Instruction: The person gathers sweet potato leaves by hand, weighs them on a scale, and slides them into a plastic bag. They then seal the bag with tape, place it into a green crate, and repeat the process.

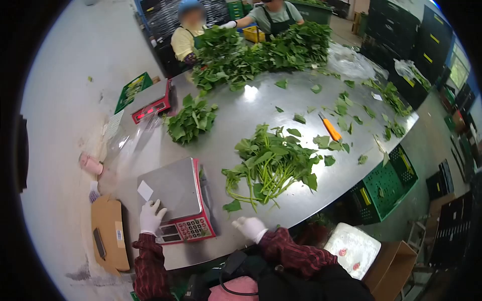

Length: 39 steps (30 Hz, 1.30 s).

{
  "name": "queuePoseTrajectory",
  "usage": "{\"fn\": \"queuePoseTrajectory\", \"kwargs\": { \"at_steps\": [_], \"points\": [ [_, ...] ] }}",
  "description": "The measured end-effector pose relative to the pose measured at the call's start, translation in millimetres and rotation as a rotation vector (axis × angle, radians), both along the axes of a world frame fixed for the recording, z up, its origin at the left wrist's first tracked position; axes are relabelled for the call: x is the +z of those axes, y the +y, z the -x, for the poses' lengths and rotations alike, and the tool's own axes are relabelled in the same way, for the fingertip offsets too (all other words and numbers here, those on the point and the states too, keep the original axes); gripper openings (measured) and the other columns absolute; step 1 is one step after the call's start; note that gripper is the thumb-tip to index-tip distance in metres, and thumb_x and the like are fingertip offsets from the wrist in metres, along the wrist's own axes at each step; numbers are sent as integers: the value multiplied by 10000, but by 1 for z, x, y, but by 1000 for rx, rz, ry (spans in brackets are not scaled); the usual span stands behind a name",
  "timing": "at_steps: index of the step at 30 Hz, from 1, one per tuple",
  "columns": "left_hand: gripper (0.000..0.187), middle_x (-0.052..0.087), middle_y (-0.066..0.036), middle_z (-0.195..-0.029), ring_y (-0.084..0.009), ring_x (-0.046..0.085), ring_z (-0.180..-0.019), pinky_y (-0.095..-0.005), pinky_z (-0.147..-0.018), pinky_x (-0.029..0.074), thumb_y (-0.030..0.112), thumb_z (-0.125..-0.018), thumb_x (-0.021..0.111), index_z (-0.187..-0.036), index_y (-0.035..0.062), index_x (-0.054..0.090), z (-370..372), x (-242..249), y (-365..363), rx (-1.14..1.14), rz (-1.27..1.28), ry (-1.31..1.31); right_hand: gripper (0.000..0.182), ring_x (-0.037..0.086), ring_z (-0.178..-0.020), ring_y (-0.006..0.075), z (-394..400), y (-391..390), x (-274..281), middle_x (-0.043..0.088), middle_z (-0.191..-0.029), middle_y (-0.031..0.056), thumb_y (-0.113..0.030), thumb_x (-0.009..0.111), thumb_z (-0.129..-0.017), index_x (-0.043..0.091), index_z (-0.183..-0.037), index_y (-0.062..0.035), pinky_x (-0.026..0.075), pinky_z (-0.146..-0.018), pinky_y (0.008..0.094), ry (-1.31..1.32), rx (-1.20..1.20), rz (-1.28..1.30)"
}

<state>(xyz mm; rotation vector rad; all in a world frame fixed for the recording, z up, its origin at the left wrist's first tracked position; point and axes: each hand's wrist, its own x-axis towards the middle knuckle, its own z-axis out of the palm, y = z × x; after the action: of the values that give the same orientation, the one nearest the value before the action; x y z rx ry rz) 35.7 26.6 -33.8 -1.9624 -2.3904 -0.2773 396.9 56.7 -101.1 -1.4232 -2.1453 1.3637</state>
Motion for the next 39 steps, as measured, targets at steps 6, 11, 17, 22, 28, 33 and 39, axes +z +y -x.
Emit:
{"fn": "queuePoseTrajectory", "kwargs": {
  "at_steps": [6, 11, 17, 22, 28, 33, 39],
  "points": [
    [368, 602, -145, -966, -310, 573, -878, -402, -740, 463, 309, -785, 632, -1055, 58, 636, -52, -3, 45, -59, -160, 58, 383, 624, -614, 324, -45, 43, 4, 611, -652, 188, -401, 502, -880, 589, -770, -44, 491, -607, 420, -78, -496, 144],
    [245, 626, -120, -964, -291, 588, -859, -389, -779, 449, 183, -788, 638, -1002, 64, 647, -135, 6, 32, -398, -311, -473, 383, 646, -754, 303, -10, 53, -13, 632, -739, 191, -408, 564, -835, 582, -814, -27, 496, -651, 412, -269, -443, -275],
    [199, 646, -119, -939, -250, 621, -879, -308, -780, 486, 97, -812, 620, -999, 39, 659, -174, -34, -21, -541, 90, -1082, 192, 658, -725, 312, 32, 81, -53, 661, -752, 160, -182, 513, -839, 606, -860, -16, 512, -610, 415, -609, -362, -302],
    [202, 652, -111, -937, -211, 634, -868, -292, -780, 491, 80, -837, 589, -1018, 17, 649, -150, -38, -12, -526, 119, -1118, 182, 653, -677, 327, 32, 88, -49, 657, -733, 170, -151, 517, -801, 615, -875, -16, 513, -589, 426, -682, -211, -276],
    [336, 585, -103, -1122, -208, 554, -1032, -332, -900, 435, 180, -920, 519, -1186, -24, 523, -162, -74, -1, -136, 399, -1966, 306, 624, -644, 367, 53, 49, 21, 618, -689, 213, -308, 573, -786, 599, -837, -8, 504, -605, 457, -336, -359, -262],
    [391, 518, -113, -1234, -231, 477, -1157, -400, -976, 382, 298, -948, 464, -1206, 5, 488, -195, -56, 29, -116, 489, -2347, 308, 617, -611, 341, 42, 9, 21, 610, -702, 175, -325, 537, -833, 579, -1025, -88, 504, -571, 444, -78, -92, -225],
    [237, 632, -105, -975, -170, 627, -771, -258, -629, 484, 212, -944, 484, -1037, 16, 579, -205, -52, 80, -17, 198, -2047, 747, 608, -477, 265, -68, 67, 6, 576, -490, 114, -661, 355, -854, 652, -727, 13, 487, -528, 384, -309, -653, 178]
  ]
}}
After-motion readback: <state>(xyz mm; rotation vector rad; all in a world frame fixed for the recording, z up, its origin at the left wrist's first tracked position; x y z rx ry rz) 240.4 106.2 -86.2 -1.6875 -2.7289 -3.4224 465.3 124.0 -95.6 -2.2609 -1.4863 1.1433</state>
